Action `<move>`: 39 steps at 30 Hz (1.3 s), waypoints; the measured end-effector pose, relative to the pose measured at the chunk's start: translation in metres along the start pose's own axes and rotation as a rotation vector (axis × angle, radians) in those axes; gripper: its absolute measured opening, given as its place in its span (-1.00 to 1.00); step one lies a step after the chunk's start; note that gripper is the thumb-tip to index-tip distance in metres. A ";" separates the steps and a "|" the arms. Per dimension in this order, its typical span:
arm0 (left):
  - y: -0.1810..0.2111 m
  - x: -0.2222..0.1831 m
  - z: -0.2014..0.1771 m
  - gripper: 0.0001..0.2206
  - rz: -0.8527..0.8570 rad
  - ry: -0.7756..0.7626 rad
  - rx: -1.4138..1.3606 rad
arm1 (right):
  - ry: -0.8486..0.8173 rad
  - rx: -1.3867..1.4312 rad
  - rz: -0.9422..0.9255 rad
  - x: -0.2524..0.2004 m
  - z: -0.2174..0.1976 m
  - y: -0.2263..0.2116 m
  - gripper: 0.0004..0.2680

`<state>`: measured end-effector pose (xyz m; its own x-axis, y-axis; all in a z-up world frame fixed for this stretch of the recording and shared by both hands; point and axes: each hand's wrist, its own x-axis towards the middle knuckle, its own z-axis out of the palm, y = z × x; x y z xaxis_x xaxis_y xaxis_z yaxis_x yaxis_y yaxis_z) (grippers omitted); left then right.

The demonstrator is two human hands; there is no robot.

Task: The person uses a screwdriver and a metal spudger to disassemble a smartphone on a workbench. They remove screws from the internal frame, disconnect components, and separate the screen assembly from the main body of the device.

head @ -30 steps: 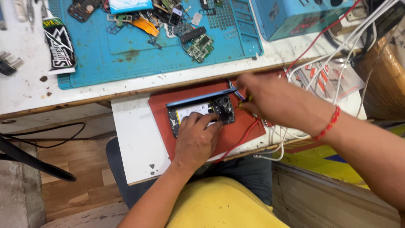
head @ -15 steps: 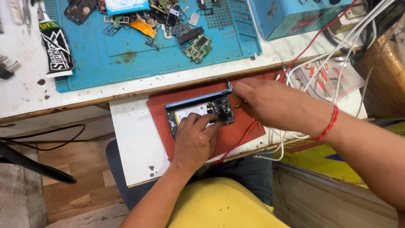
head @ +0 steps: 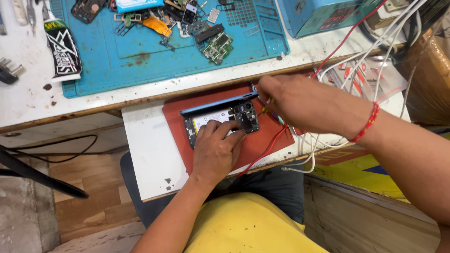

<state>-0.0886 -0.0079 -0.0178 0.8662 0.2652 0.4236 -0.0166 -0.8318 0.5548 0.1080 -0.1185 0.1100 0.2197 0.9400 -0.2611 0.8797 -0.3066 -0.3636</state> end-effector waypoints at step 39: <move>0.031 0.071 0.031 -0.87 0.241 -0.420 0.596 | 0.596 0.474 0.214 -0.096 0.057 0.046 -0.83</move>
<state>-0.0118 -0.0295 0.0071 0.9918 -0.0648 0.1105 -0.0597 -0.9970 -0.0488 0.1035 -0.2310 0.0672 0.6706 0.7342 0.1062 0.5490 -0.3950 -0.7366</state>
